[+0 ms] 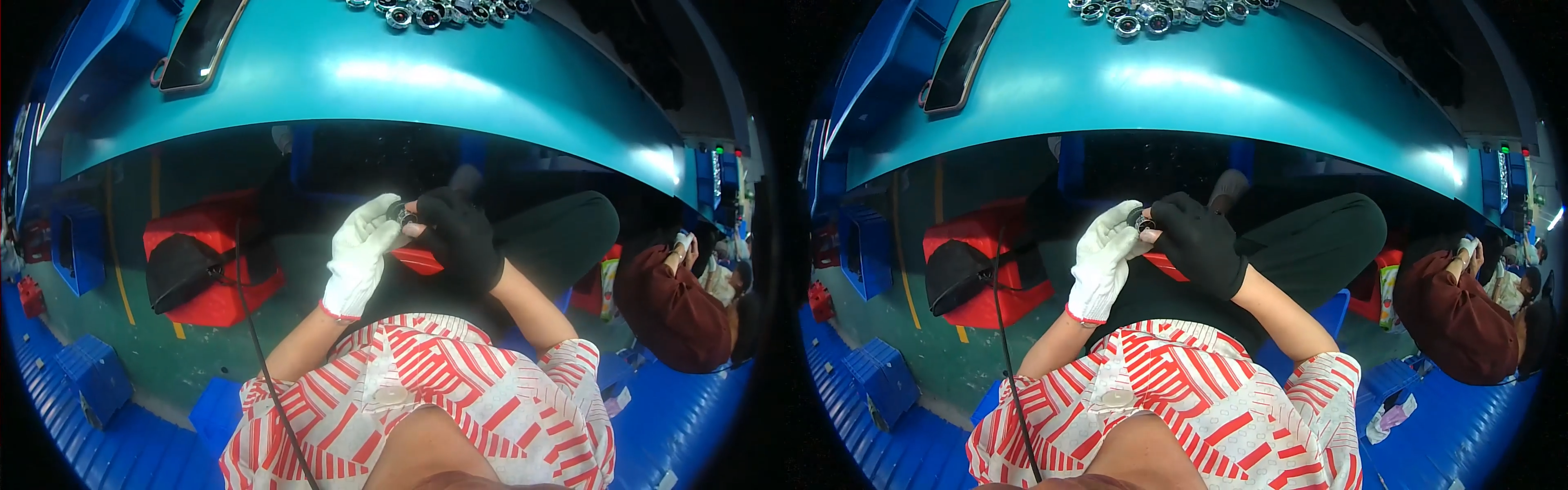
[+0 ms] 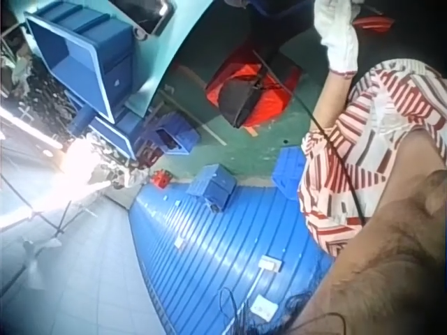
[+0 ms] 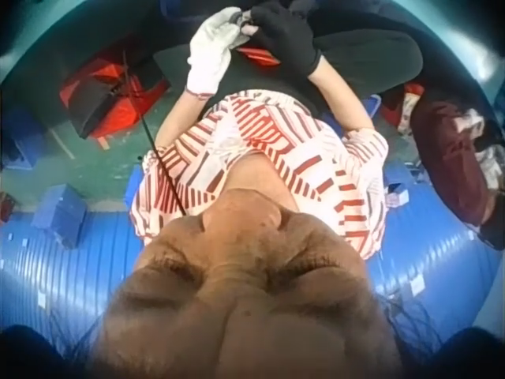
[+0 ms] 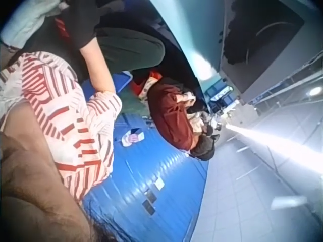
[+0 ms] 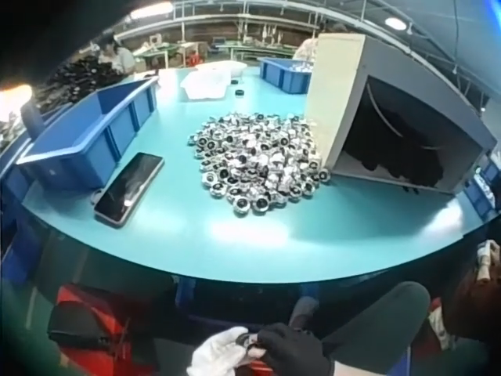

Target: Assembling small cylindrical parts with metal rings at a factory workbench.

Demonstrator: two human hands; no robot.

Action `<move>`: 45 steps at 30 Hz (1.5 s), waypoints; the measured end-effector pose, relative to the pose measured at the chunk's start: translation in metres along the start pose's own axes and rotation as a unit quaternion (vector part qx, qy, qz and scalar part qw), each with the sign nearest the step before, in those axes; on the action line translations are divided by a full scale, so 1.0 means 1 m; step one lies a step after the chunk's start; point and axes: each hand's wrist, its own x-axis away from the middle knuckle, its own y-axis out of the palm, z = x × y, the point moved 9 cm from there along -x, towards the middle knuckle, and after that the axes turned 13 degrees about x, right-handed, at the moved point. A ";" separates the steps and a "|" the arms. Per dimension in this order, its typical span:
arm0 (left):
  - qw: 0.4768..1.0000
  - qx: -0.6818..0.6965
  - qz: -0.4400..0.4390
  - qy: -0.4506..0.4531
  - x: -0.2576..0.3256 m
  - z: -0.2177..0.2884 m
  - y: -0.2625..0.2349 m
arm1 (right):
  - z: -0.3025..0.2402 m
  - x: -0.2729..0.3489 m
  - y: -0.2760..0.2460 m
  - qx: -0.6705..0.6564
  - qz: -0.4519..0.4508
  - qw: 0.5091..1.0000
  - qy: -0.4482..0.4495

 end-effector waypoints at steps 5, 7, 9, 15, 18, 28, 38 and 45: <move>0.997 -0.061 -0.019 0.037 0.006 0.009 0.017 | 0.013 0.004 0.009 -0.081 -0.019 0.996 0.045; 0.992 -0.113 -0.017 0.051 0.006 0.010 0.014 | 0.013 0.006 0.012 -0.086 -0.018 0.995 0.048; 0.980 -0.189 -0.004 0.062 0.006 0.010 0.010 | 0.007 0.012 0.026 -0.062 -0.068 0.996 0.003; 0.963 -0.242 0.050 0.105 0.011 0.019 0.013 | -0.004 0.008 0.026 0.031 -0.043 0.998 -0.041; 0.942 -0.333 -0.031 0.009 0.007 0.011 0.013 | -0.002 0.010 0.030 0.066 -0.061 0.995 -0.037; 0.823 -0.552 -0.040 0.129 0.005 0.027 0.015 | -0.002 0.008 0.035 0.049 -0.047 0.997 -0.045; 0.759 -0.626 -0.061 0.167 0.018 0.019 0.019 | 0.000 0.024 0.056 0.023 -0.135 0.991 -0.008; 0.945 -0.318 0.075 -0.032 0.017 -0.011 -0.038 | 0.014 0.031 0.064 -0.103 -0.128 0.983 0.076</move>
